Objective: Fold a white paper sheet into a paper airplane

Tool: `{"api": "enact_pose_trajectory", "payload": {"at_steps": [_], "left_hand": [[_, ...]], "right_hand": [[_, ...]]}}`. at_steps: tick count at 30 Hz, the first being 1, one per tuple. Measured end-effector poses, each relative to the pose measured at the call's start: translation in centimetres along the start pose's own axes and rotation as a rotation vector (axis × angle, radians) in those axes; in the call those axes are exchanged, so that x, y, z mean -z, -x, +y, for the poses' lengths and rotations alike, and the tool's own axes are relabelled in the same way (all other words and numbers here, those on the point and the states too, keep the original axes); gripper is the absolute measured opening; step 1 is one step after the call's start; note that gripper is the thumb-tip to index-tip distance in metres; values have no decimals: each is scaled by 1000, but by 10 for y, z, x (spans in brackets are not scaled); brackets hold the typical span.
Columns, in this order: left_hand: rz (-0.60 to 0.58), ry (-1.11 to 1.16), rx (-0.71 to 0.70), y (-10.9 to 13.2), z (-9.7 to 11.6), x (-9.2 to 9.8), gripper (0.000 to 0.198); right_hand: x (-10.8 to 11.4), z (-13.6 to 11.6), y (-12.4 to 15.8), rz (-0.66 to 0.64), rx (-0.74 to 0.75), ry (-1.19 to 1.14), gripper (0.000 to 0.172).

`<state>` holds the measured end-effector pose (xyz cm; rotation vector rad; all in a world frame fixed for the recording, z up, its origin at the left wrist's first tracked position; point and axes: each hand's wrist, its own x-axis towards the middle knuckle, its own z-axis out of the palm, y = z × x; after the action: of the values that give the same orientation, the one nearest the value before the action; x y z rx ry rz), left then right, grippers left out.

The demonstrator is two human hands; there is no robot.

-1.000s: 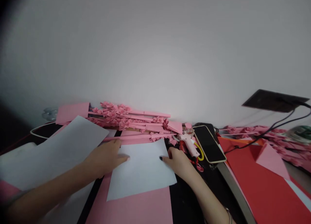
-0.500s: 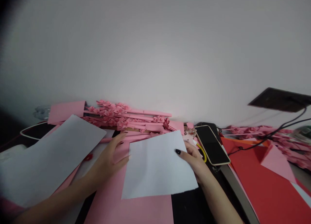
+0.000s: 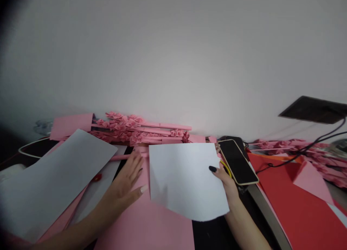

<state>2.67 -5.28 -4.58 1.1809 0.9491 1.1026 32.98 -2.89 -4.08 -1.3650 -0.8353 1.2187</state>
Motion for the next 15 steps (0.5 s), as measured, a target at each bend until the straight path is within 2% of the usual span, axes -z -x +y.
{"api": "enact_pose_trajectory", "payload": {"at_steps": [4,7,11,15], "left_hand": [[-116,376,170,-7,-4,-4,99],[-171,441,266,-9,4,-5,81],[-94,466,409,-6,11,-4,51],[-4,479,572,-3,7,-3,45]], "right_hand": [[-1,2,-1,-58,-2,79,53],[-9,-4,-4,-123,-14,119,53],[-27,-10,-6,-196,-11,188,62],[-45,-9,-3,-254,7,260,67]]}}
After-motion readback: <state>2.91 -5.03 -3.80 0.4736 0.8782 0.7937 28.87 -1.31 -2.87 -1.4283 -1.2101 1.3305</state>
